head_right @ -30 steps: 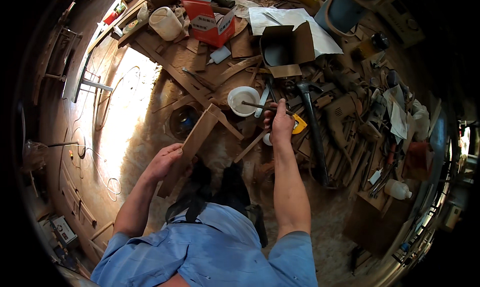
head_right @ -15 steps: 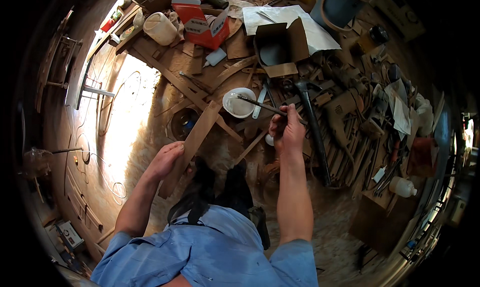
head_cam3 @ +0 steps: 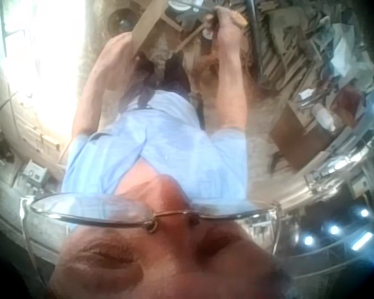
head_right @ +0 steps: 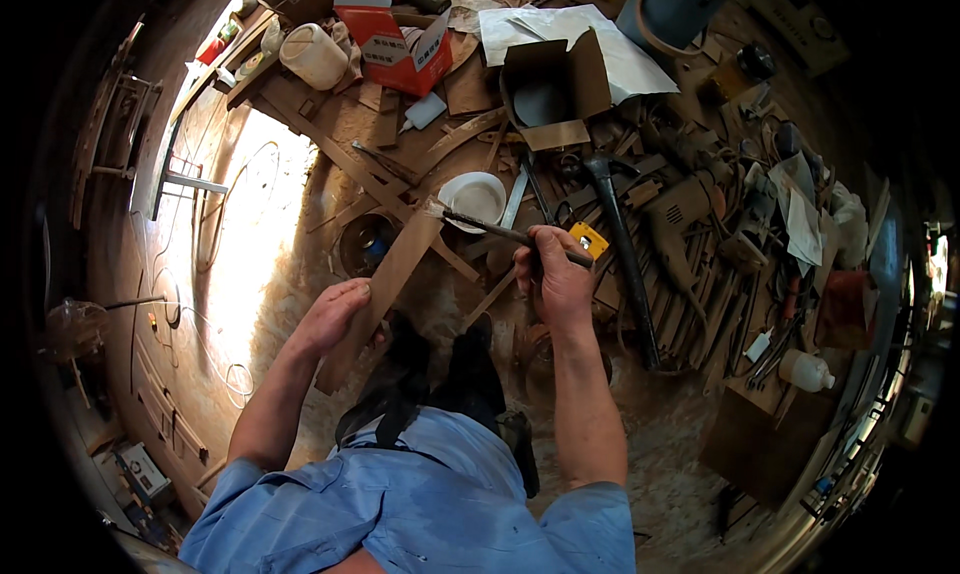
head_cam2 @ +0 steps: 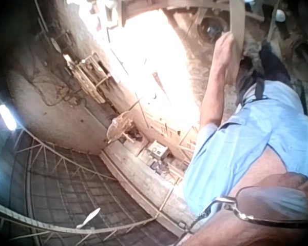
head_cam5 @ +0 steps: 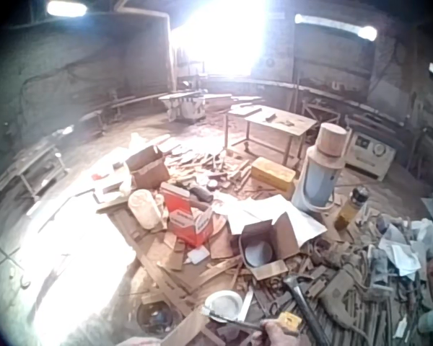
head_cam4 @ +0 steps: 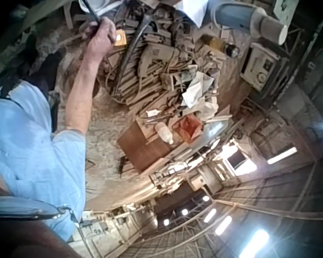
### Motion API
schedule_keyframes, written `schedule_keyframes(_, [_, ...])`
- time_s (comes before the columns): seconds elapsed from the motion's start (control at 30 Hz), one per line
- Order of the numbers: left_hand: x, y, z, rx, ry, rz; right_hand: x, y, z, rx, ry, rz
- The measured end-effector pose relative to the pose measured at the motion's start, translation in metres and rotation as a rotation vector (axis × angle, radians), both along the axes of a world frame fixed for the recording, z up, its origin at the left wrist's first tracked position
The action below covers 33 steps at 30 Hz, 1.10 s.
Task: The person assembles wooden components in a workshop. They use a hammer to drive nails into a wooden frame and a hand saw to cut a small wooden block. The person also handles larger wooden panels and places them on a workbench.
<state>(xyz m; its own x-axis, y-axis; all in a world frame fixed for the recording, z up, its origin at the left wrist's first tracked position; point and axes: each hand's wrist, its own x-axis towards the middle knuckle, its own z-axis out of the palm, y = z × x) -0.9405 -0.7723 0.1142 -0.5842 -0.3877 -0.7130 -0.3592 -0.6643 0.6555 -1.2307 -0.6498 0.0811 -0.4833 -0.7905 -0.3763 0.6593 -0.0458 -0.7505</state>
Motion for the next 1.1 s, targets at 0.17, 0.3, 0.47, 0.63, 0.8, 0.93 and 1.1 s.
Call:
schedule_keyframes(0.17, [-0.003,0.000,0.003,0.005,-0.014,0.021,-0.003,0.004,0.012,0.024,0.061,-0.029])
schedule_keyframes(0.3, [-0.001,0.001,-0.002,-0.009,0.002,-0.022,-0.002,0.000,0.016,-0.061,0.027,-0.051])
schedule_keyframes(0.47, [-0.003,0.001,0.006,0.007,0.010,0.015,-0.005,0.003,0.014,0.059,0.105,-0.018])
schedule_keyframes(0.63, [0.003,0.000,0.007,-0.058,0.005,0.054,-0.010,0.010,0.011,-0.031,0.138,-0.094])
schedule_keyframes(0.8, [0.008,0.005,0.010,-0.927,-0.225,-0.241,-0.007,0.010,0.037,-0.159,0.052,-0.141])
schedule_keyframes(0.93, [0.004,0.012,0.015,-1.380,-0.427,-0.311,0.001,0.016,0.038,-0.158,0.176,-0.087])
schedule_keyframes(1.1, [0.003,0.013,0.016,-1.488,-0.480,-0.306,0.014,0.015,0.037,-0.051,0.317,0.010])
